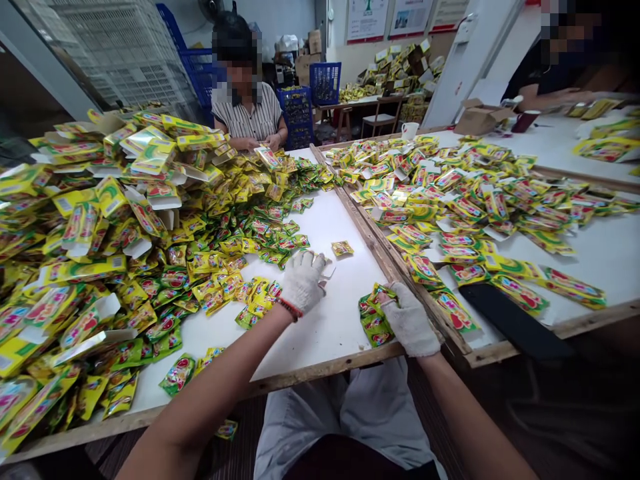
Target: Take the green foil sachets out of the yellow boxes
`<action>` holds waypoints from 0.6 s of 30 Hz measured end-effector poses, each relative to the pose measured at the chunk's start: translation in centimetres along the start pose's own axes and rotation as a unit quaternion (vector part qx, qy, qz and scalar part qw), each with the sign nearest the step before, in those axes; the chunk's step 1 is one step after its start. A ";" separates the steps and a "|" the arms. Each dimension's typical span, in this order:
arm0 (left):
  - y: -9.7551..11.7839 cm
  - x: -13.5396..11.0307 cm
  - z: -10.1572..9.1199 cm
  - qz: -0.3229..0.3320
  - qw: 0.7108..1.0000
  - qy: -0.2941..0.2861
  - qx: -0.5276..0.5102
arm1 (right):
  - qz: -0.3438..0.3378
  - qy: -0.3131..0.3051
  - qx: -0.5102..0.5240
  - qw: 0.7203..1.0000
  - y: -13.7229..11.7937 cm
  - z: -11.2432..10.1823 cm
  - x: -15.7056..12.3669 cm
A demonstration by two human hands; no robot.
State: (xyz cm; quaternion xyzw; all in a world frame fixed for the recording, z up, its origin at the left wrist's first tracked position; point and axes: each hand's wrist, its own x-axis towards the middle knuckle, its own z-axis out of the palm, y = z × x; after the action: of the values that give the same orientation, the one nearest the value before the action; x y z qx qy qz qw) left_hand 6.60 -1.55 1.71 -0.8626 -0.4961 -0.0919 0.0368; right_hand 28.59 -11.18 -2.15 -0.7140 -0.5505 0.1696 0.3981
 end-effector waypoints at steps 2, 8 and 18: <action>-1.4 2.0 0.2 0.042 0.998 -0.055 0.010 | -0.009 -0.004 -0.001 1.000 -0.1 0.1 -0.1; -2.9 3.3 -0.6 0.080 0.990 -0.111 0.024 | -0.019 -0.008 0.038 0.999 -0.4 0.4 0.2; 0.3 -5.0 -0.6 0.009 0.988 -0.033 -0.154 | -0.093 -0.009 0.040 0.995 -4.4 3.2 1.4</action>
State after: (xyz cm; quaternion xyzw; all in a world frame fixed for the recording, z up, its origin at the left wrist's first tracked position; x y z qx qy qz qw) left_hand 4.36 -6.08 1.34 -0.8650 -0.4691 -0.1382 -0.1119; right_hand 24.05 -8.39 -0.57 -0.6418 -0.6108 0.1597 0.4354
